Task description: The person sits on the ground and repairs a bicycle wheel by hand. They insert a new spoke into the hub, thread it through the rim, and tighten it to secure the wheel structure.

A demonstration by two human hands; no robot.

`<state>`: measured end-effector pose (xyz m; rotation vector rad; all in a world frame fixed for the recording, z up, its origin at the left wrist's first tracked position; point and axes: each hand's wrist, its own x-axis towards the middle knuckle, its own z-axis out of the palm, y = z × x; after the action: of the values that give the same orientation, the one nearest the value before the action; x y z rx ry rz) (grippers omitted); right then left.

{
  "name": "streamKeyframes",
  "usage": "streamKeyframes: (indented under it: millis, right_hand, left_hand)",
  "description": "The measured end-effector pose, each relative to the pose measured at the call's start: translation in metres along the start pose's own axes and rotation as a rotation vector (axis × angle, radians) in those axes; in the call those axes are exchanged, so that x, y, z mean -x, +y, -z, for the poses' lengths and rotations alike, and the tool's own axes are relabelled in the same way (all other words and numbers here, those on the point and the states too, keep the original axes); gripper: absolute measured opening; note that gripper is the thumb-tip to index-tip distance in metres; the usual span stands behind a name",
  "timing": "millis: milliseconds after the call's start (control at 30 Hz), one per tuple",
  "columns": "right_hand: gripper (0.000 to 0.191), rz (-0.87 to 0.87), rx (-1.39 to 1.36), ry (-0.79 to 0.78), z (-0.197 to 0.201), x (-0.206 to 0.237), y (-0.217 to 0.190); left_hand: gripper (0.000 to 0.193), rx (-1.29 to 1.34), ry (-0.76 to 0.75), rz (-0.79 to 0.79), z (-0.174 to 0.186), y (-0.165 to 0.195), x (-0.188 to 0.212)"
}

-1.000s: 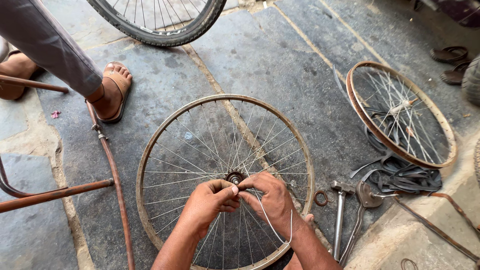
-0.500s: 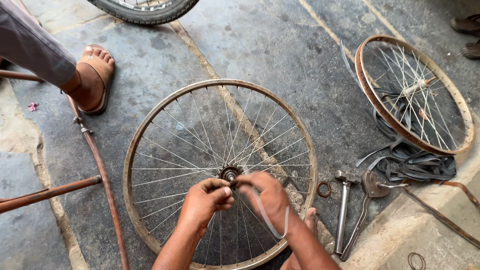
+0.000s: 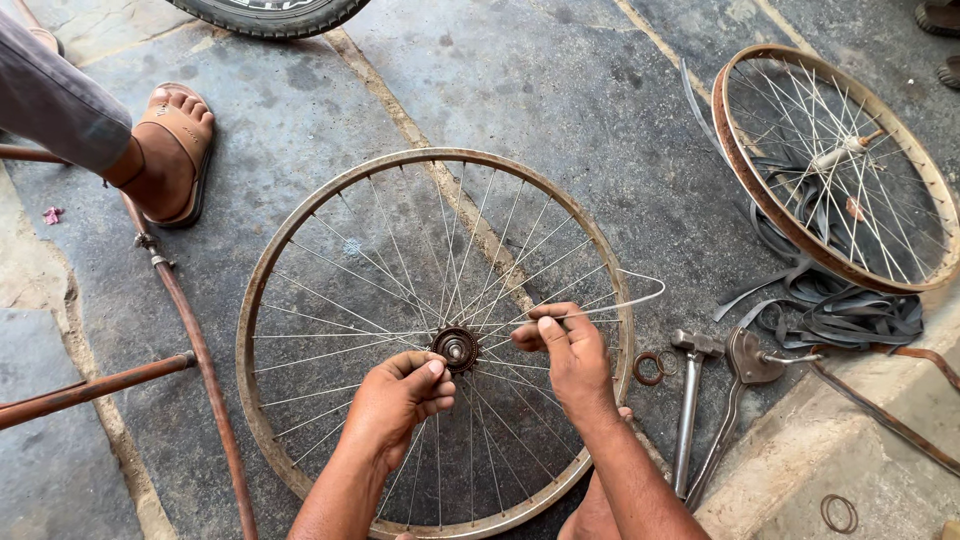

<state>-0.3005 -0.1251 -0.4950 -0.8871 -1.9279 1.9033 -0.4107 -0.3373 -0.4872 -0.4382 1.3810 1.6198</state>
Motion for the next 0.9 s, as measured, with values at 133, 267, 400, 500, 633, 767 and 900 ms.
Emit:
streamKeyframes:
  millis: [133, 267, 400, 500, 633, 767, 900]
  right_hand:
    - [0.019, -0.006, -0.075, 0.085, 0.000, -0.002, -0.001]
    - [0.020, -0.107, -0.049, 0.100, -0.004, -0.003, -0.003]
    - [0.021, -0.146, 0.007, 0.061, -0.010, 0.001, -0.005]
    - [0.021, -0.138, 0.002, 0.042, -0.012, 0.004, -0.007]
    - [0.020, -0.132, 0.001, 0.038, -0.013, 0.005, -0.010]
    - [0.019, -0.143, -0.008, 0.042, -0.014, 0.003, -0.010]
    - [0.018, -0.123, 0.012, 0.044, -0.018, 0.002, -0.011]
  left_hand:
    - [0.015, -0.058, 0.023, -0.006, -0.001, 0.003, 0.002]
    - [0.015, -0.039, 0.021, -0.018, -0.003, 0.006, 0.004]
    - [0.017, -0.016, 0.034, -0.012, -0.004, 0.009, 0.005]
    - [0.019, 0.004, 0.009, -0.026, -0.005, 0.009, 0.006]
    - [0.020, -0.059, 0.015, -0.065, -0.004, 0.008, 0.006]
    - [0.018, -0.149, 0.047, -0.148, -0.002, 0.008, 0.004]
    - [0.016, -0.360, 0.151, -0.259, -0.001, 0.012, -0.003]
